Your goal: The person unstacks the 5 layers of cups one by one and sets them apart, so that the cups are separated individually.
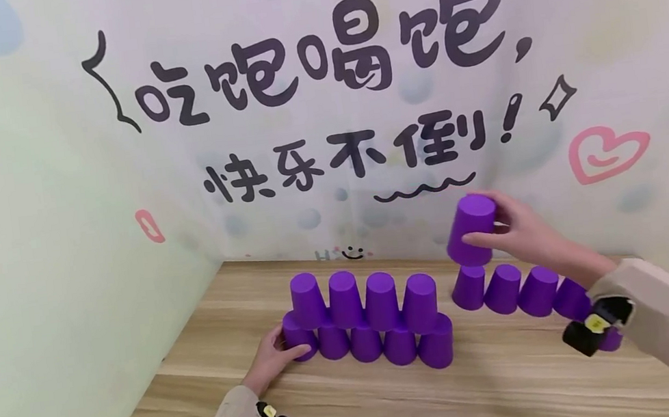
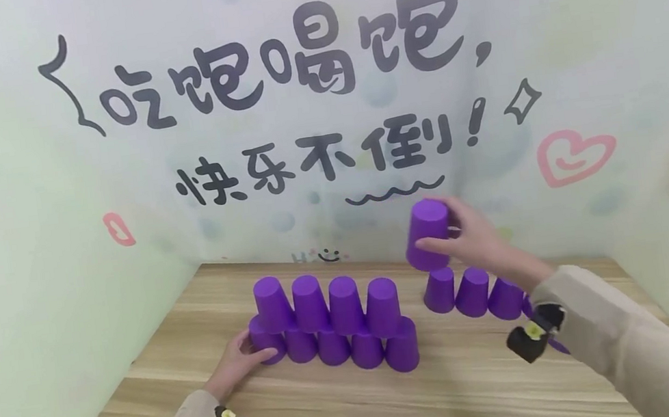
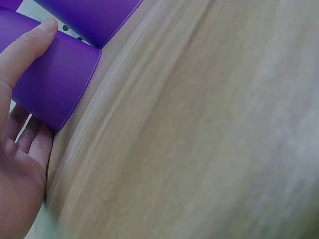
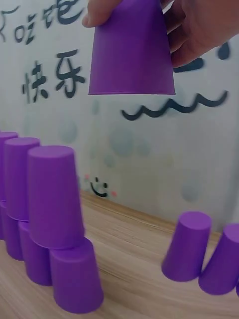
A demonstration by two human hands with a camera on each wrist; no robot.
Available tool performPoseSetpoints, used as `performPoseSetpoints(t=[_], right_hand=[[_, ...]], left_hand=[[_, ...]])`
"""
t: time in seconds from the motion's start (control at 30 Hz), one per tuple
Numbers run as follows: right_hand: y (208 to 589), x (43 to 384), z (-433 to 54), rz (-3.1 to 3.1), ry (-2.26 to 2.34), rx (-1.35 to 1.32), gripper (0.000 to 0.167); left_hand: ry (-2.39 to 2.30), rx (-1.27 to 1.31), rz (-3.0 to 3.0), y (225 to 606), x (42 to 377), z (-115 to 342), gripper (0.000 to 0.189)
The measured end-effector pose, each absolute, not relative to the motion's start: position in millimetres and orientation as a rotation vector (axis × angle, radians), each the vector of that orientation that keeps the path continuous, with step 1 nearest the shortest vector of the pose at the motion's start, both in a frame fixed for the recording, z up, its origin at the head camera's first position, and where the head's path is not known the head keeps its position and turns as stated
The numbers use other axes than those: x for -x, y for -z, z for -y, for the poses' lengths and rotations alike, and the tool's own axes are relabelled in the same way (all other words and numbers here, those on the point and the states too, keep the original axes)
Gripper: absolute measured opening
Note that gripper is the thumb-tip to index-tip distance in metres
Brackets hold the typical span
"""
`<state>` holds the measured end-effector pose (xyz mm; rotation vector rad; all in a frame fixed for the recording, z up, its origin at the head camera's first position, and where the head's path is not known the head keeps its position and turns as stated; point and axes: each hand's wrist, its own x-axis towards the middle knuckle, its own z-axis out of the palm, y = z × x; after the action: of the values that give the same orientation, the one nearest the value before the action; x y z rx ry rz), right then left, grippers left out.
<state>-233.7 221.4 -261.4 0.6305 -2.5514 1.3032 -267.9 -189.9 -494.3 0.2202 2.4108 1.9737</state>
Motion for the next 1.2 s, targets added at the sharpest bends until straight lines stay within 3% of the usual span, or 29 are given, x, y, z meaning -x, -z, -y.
performPoseSetpoints(t=[0.53, 0.87, 1.2], right_hand=[[341, 212, -317, 2.568, -1.111, -0.337, 0.067], [403, 204, -338, 2.571, -1.102, -0.210, 0.062], [439, 200, -352, 2.720, -1.112, 0.035, 0.078]], left_hand=[[-1.917, -0.220, -2.438, 485, 264, 190, 0.065], [-1.894, -0.227, -2.462, 494, 264, 193, 0.065], [-1.907, -0.212, -2.451, 493, 267, 191, 0.066]])
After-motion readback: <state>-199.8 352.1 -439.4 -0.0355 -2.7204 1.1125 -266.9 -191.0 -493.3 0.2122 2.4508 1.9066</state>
